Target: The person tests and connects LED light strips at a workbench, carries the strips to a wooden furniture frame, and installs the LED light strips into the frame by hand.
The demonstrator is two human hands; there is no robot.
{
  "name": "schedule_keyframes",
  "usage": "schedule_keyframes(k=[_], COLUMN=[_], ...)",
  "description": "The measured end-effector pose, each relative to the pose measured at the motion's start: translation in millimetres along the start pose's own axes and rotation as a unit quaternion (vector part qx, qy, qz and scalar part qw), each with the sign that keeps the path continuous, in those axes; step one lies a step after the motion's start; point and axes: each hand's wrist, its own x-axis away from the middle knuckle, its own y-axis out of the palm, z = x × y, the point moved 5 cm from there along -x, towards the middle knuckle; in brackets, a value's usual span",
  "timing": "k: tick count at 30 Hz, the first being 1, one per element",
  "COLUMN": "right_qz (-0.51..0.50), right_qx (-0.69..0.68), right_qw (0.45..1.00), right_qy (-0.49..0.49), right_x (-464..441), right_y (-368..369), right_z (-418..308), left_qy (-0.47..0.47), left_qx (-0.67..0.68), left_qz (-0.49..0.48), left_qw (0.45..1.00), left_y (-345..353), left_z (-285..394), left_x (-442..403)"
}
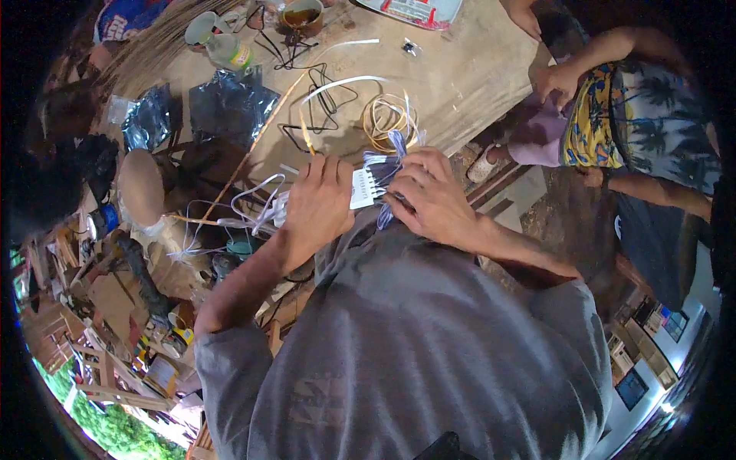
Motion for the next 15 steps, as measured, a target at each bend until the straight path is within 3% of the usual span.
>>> schedule_keyframes(k=[5,6,7,8,9,11,12,13,15], right_qz=[0.092,0.029,-0.035,-0.145,-0.143,-0.047,0.018,0.023,0.091], right_qx=[0.012,-0.17,-0.344,-0.374,-0.374,-0.577,-0.602,-0.604,-0.658], right_qw=[0.995,0.976,0.908,0.855,0.855,0.618,0.592,0.59,0.534], right_qy=[0.025,0.134,0.236,0.329,0.33,0.532,0.535,0.534,0.523], right_x=[33.9,44.3,50.3,57.1,53.7,58.1,55.6,56.6,61.1], right_y=[-23.9,-6.5,10.2,25.9,25.4,32.4,37.7,42.8,53.3], right_z=[-49.0,-47.2,-46.2,-45.3,-44.9,-35.5,-34.5,-33.6,-31.2], left_qy=[-0.028,-0.03,-0.014,0.003,0.006,0.009,0.013,0.006,0.005], left_qx=[-0.007,-0.008,-0.026,-0.043,-0.045,-0.03,-0.03,-0.033,-0.036], left_qz=[0.049,0.049,0.081,0.111,0.111,0.118,0.113,0.111,0.107], left_qw=[0.998,0.998,0.996,0.993,0.993,0.993,0.993,0.993,0.994], left_y=[-10.2,-9.9,-12.6,-14.8,-13.6,-9.7,-6.3,-3.6,-1.0], left_z=[6.8,6.8,8.9,10.8,10.6,12.0,14.3,15.5,20.0], left_x=[10.7,11.1,11.3,12.2,12.4,14.4,16.1,15.5,15.7])
